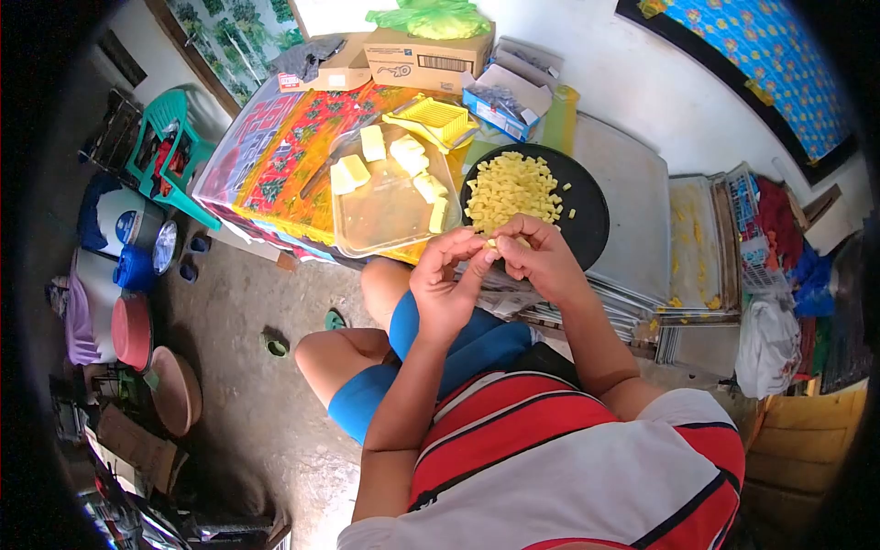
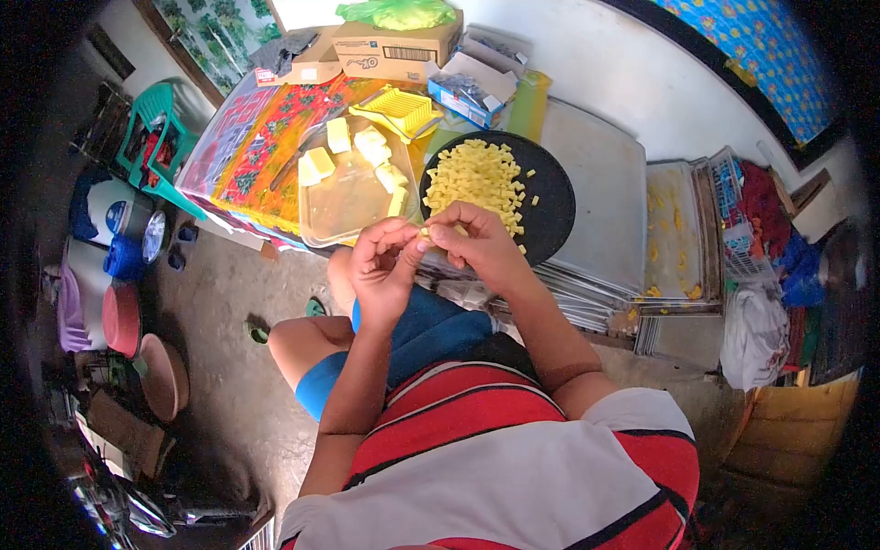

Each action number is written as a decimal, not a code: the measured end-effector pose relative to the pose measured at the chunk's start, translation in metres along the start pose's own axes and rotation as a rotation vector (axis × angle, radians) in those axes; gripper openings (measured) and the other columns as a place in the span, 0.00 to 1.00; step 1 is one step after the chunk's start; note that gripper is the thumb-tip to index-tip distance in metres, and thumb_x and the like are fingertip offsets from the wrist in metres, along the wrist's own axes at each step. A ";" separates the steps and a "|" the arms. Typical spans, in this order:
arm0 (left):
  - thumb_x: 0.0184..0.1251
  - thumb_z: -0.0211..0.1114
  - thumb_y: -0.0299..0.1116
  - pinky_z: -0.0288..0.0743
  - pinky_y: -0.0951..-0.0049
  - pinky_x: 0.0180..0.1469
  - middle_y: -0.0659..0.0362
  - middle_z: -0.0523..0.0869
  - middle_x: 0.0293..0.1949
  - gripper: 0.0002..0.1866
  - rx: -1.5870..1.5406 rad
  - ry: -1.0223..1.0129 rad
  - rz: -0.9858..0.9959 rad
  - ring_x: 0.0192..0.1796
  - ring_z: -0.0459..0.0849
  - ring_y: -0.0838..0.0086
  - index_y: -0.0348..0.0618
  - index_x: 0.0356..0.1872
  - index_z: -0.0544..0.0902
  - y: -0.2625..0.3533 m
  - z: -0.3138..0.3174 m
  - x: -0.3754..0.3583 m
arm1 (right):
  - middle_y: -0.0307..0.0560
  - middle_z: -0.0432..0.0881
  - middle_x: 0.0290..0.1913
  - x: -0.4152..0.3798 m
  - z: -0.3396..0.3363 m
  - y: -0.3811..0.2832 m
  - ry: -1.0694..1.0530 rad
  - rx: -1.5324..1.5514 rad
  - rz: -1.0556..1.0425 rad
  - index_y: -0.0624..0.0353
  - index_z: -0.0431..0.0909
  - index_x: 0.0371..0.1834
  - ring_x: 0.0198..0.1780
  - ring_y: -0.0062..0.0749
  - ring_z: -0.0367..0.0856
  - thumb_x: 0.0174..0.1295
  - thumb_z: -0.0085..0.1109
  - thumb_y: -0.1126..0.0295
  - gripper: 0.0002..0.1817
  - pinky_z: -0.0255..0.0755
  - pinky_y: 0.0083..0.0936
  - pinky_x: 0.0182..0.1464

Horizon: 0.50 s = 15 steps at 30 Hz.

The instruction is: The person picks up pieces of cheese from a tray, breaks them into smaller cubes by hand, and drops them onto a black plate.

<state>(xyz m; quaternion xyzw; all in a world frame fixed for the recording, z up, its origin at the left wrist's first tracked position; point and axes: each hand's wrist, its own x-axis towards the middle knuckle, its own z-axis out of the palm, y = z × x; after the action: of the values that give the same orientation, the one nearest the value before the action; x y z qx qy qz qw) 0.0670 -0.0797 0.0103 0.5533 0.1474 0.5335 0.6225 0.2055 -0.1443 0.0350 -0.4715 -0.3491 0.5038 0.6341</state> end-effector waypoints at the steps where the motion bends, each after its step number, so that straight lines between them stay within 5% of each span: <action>1: 0.57 0.67 0.15 0.77 0.79 0.47 0.57 0.85 0.39 0.19 -0.007 0.011 -0.004 0.41 0.82 0.79 0.37 0.50 0.76 0.000 -0.001 0.000 | 0.35 0.77 0.31 0.000 0.003 0.000 0.021 -0.005 -0.010 0.60 0.79 0.41 0.22 0.12 0.66 0.62 0.62 0.67 0.10 0.61 0.12 0.24; 12: 0.63 0.62 0.19 0.79 0.76 0.42 0.55 0.85 0.39 0.15 -0.554 -0.008 -0.440 0.38 0.83 0.75 0.38 0.50 0.76 -0.001 -0.018 0.012 | 0.35 0.81 0.36 -0.002 0.013 -0.005 -0.029 -0.350 -0.184 0.61 0.78 0.52 0.35 0.13 0.73 0.61 0.62 0.70 0.17 0.66 0.13 0.39; 15: 0.63 0.62 0.18 0.79 0.76 0.42 0.55 0.85 0.38 0.15 -0.562 -0.039 -0.477 0.38 0.83 0.75 0.39 0.51 0.76 0.000 -0.020 0.012 | 0.35 0.80 0.33 -0.006 0.015 -0.013 -0.037 -0.439 -0.150 0.59 0.80 0.53 0.33 0.15 0.72 0.59 0.65 0.69 0.18 0.65 0.15 0.34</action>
<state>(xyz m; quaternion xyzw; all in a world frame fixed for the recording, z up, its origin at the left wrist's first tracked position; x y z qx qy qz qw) 0.0566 -0.0592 0.0088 0.3206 0.1080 0.3826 0.8597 0.1941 -0.1467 0.0525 -0.5616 -0.4960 0.3755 0.5456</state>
